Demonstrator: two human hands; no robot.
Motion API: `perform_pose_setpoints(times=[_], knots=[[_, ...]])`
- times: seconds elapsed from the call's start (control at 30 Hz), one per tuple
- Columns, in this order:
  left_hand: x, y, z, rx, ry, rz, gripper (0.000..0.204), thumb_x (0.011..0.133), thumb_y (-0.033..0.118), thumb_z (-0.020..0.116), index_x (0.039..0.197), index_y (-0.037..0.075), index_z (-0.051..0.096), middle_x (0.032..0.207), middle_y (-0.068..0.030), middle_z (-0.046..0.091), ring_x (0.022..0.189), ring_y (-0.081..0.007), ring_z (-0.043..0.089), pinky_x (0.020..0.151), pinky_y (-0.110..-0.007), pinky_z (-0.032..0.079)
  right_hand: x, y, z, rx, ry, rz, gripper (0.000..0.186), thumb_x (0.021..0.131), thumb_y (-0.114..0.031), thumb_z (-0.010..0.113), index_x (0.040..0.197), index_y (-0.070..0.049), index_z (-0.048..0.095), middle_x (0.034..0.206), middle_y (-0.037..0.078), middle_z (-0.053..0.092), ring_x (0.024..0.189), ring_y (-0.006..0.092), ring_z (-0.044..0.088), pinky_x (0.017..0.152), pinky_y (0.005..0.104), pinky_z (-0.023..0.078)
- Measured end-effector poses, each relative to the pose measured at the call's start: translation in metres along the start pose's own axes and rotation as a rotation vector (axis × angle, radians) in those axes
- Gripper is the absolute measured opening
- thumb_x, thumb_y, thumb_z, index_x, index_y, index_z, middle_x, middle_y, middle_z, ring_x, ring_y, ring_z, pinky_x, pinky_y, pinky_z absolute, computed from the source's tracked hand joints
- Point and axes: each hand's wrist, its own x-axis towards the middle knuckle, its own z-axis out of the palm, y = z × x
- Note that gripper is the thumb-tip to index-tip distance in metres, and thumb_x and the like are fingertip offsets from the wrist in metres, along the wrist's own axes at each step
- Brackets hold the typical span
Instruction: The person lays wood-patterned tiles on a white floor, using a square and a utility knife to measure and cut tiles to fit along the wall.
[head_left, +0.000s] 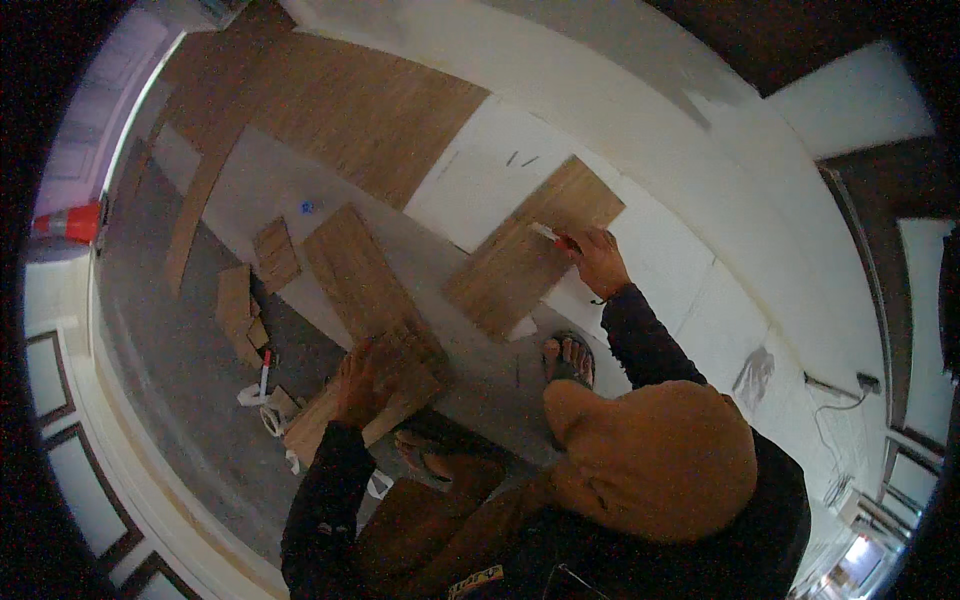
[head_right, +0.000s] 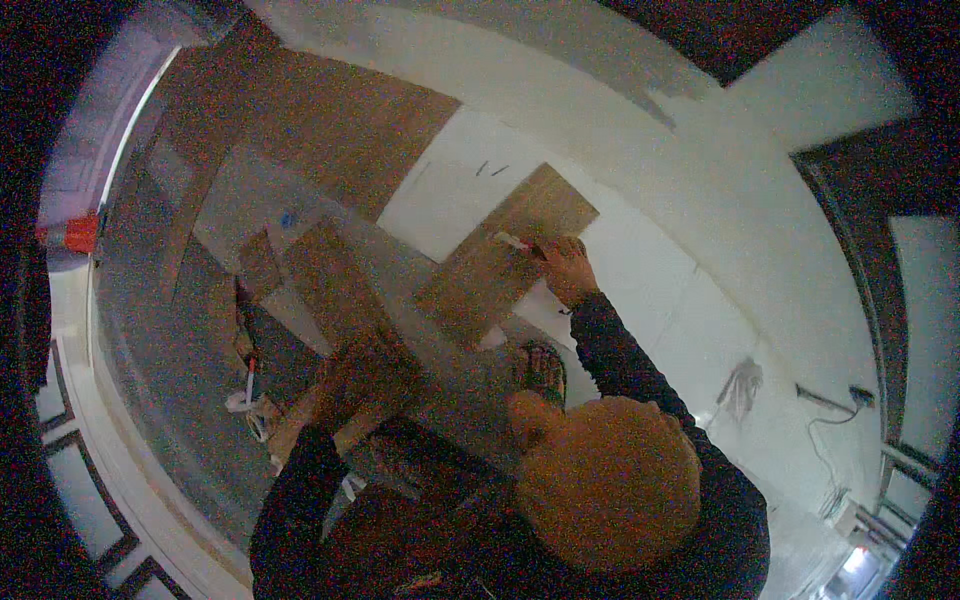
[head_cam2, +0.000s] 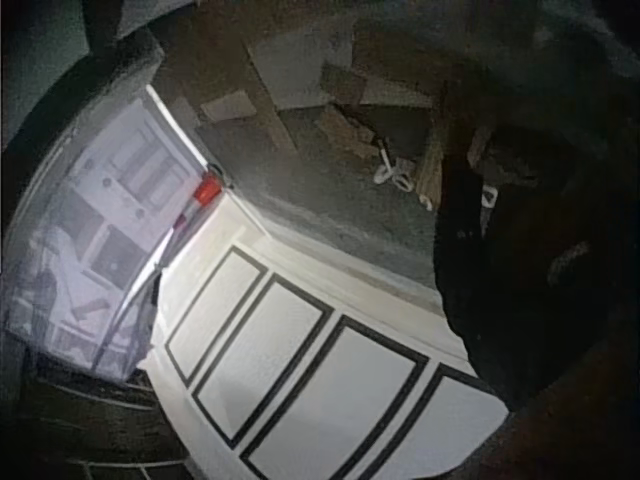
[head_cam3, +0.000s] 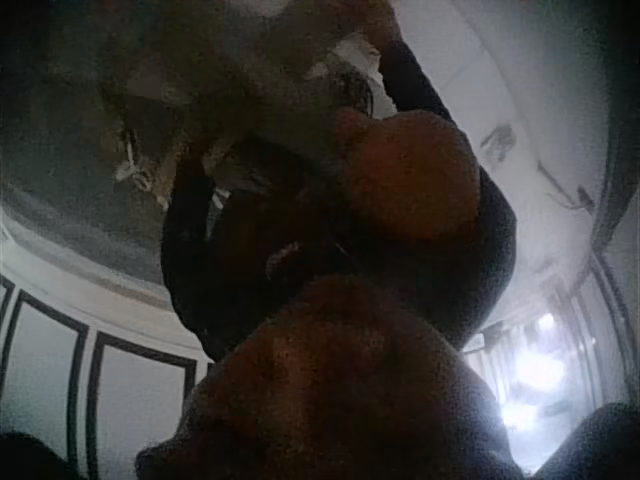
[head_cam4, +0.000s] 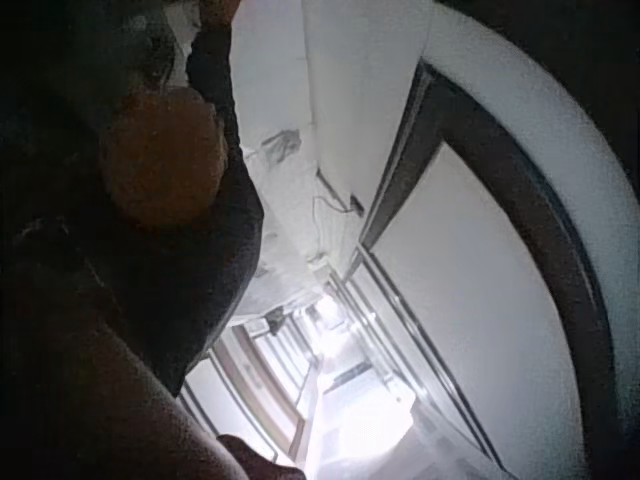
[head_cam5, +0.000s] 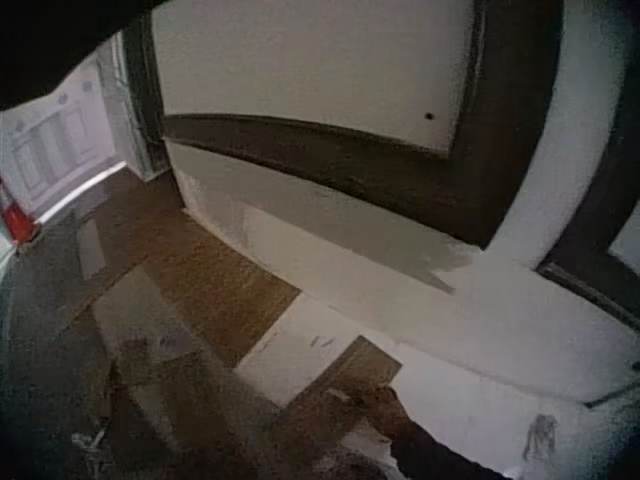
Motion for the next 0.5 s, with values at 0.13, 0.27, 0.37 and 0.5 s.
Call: perform_pose_setpoints(times=[0.13,0.27,0.37,0.5], knots=[[0.023,0.008,0.004,0.013,-0.004,0.098,0.059,0.086,0.026,0.071,0.139,0.014,0.050,0.148,-0.0181,0.039,0.131,-0.0410,0.043,0.106,-0.054,0.039,-0.029,0.031,0.006,0.336,0.195,0.287,0.028,0.096,-0.018,0.059,0.121,-0.007,0.061,0.106,0.015,0.064,0.093,0.0283,0.065,0.077,0.0400,0.054],[0.058,0.018,0.021,-0.212,-0.065,0.190,0.061,0.086,0.028,0.071,0.140,0.011,0.049,0.144,-0.0178,0.045,0.128,-0.0418,0.046,0.106,-0.051,0.039,-0.079,0.044,-0.003,1.157,0.201,0.771,0.028,0.100,-0.024,0.054,0.119,-0.004,0.060,0.094,0.014,0.065,0.064,0.0218,0.064,0.054,0.0347,0.054],[0.071,0.044,0.045,-0.119,-0.094,0.090,0.065,0.085,0.030,0.073,0.140,0.007,0.047,0.141,-0.0188,0.047,0.127,-0.0420,0.047,0.106,-0.049,0.039,-0.114,0.034,-0.032,1.327,0.289,1.223,0.037,0.091,-0.035,0.068,0.103,-0.001,0.059,0.075,0.009,0.063,0.060,0.0169,0.062,0.050,0.0320,0.050],[0.108,0.064,0.110,-0.484,0.215,-0.187,0.071,0.084,0.033,0.076,0.139,0.000,0.046,0.139,-0.0215,0.047,0.126,-0.0382,0.048,0.105,-0.046,0.040,-0.170,0.024,-0.025,0.352,0.081,0.979,0.031,0.091,-0.033,0.066,0.099,-0.003,0.059,0.077,0.014,0.066,0.064,0.0338,0.064,0.057,0.0445,0.051]])
